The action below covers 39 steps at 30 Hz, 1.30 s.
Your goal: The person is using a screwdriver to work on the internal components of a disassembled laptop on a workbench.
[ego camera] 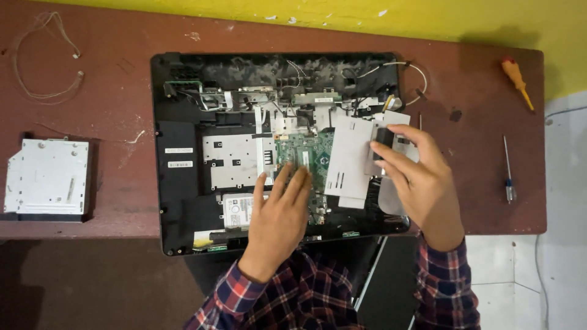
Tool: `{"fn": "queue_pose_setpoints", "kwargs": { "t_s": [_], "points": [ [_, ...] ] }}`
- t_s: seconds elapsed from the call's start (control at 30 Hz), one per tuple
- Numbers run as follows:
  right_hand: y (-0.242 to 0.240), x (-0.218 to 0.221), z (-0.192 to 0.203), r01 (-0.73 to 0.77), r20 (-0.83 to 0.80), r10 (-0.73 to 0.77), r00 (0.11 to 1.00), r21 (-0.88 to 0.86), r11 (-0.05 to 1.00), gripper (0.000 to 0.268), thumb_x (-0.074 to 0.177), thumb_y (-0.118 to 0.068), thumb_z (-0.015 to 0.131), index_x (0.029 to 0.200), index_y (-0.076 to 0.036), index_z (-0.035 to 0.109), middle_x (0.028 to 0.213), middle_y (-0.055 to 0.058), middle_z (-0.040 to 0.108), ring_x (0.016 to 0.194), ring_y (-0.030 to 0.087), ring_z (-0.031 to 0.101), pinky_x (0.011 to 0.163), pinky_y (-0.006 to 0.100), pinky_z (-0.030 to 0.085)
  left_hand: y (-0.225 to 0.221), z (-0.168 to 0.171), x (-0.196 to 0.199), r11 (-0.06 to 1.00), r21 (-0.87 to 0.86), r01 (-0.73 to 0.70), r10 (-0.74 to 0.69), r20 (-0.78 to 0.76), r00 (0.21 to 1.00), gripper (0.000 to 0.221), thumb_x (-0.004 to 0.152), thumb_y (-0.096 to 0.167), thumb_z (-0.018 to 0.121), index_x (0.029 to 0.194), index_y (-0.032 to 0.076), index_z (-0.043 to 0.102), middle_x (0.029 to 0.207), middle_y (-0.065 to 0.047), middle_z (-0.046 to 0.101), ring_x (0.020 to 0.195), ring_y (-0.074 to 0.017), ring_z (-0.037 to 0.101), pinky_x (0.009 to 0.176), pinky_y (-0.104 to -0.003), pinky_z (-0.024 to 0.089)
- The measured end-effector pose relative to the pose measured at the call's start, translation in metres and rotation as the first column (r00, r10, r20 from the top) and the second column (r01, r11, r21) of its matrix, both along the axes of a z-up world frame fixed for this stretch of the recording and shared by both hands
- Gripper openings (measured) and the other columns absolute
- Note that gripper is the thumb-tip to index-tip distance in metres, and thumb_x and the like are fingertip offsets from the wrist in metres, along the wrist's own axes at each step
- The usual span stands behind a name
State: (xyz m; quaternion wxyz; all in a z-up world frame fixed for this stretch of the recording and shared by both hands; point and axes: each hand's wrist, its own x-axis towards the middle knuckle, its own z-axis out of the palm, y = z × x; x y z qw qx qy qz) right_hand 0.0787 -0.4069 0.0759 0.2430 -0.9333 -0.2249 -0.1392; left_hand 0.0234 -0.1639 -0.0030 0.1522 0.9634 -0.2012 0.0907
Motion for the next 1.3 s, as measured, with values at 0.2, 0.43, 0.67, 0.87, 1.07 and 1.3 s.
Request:
{"fn": "queue_pose_setpoints", "kwargs": {
  "t_s": [0.2,0.43,0.67,0.87,1.07,1.3],
  "points": [
    [0.029,0.001,-0.021,-0.144,-0.055,0.137,0.989,-0.151,0.978,0.034,0.089,-0.01,0.078,0.12,0.002,0.07,0.133,0.027,0.064,0.106,0.035,0.07,0.096,0.041,0.064,0.019,0.001,-0.006,0.995,-0.085,0.048,-0.049,-0.021,0.999,0.05,0.094,0.005,0.06,0.144,0.009,0.059,0.148,-0.007,0.062,0.144,-0.0326,0.048,0.119,-0.061,0.028],
    [0.05,-0.002,-0.035,-0.215,-0.036,0.212,0.977,-0.237,0.948,0.032,0.09,0.003,0.076,0.121,-0.002,0.073,0.134,0.023,0.06,0.117,0.039,0.065,0.103,0.051,0.059,0.025,0.017,-0.022,0.917,-0.29,-0.273,0.26,-0.081,0.962,0.021,0.098,0.006,0.06,0.118,0.014,0.061,0.134,-0.002,0.065,0.137,-0.0255,0.054,0.11,-0.044,0.026],
    [0.057,0.0,-0.031,-0.205,-0.023,0.211,0.977,-0.349,0.915,0.047,0.086,0.013,0.072,0.129,-0.004,0.068,0.14,0.02,0.056,0.125,0.037,0.061,0.106,0.053,0.057,0.014,0.019,-0.011,0.974,-0.145,-0.174,0.169,-0.045,0.985,0.056,0.105,0.053,0.051,0.146,0.015,0.05,0.154,-0.014,0.049,0.145,-0.0333,0.045,0.115,-0.049,0.035],
    [0.054,0.005,-0.041,-0.206,-0.028,0.209,0.978,-0.335,0.919,0.048,0.085,0.014,0.071,0.13,-0.005,0.069,0.141,0.018,0.057,0.125,0.036,0.062,0.105,0.053,0.057,0.005,0.01,-0.009,0.987,0.004,-0.158,0.158,-0.003,0.987,0.066,0.1,0.063,0.056,0.15,0.021,0.049,0.159,-0.012,0.046,0.146,-0.0314,0.045,0.115,-0.05,0.035],
    [0.052,0.0,-0.043,-0.182,-0.049,0.175,0.983,-0.314,0.932,0.043,0.092,-0.015,0.081,0.131,-0.005,0.066,0.138,0.013,0.06,0.119,0.03,0.066,0.104,0.048,0.058,0.007,0.012,-0.008,0.991,0.007,-0.137,0.137,-0.005,0.991,0.06,0.099,0.055,0.063,0.146,0.019,0.053,0.157,-0.012,0.048,0.146,-0.0307,0.046,0.117,-0.05,0.034],
    [0.048,-0.003,-0.054,-0.185,-0.054,0.178,0.983,-0.226,0.956,0.041,0.097,-0.018,0.078,0.133,-0.003,0.065,0.139,0.013,0.061,0.121,0.03,0.066,0.106,0.047,0.058,0.007,0.011,-0.006,0.99,0.03,-0.139,0.14,-0.013,0.99,0.061,0.1,0.06,0.056,0.144,0.017,0.055,0.154,-0.01,0.051,0.143,-0.0296,0.048,0.117,-0.048,0.034]
  ]
}}
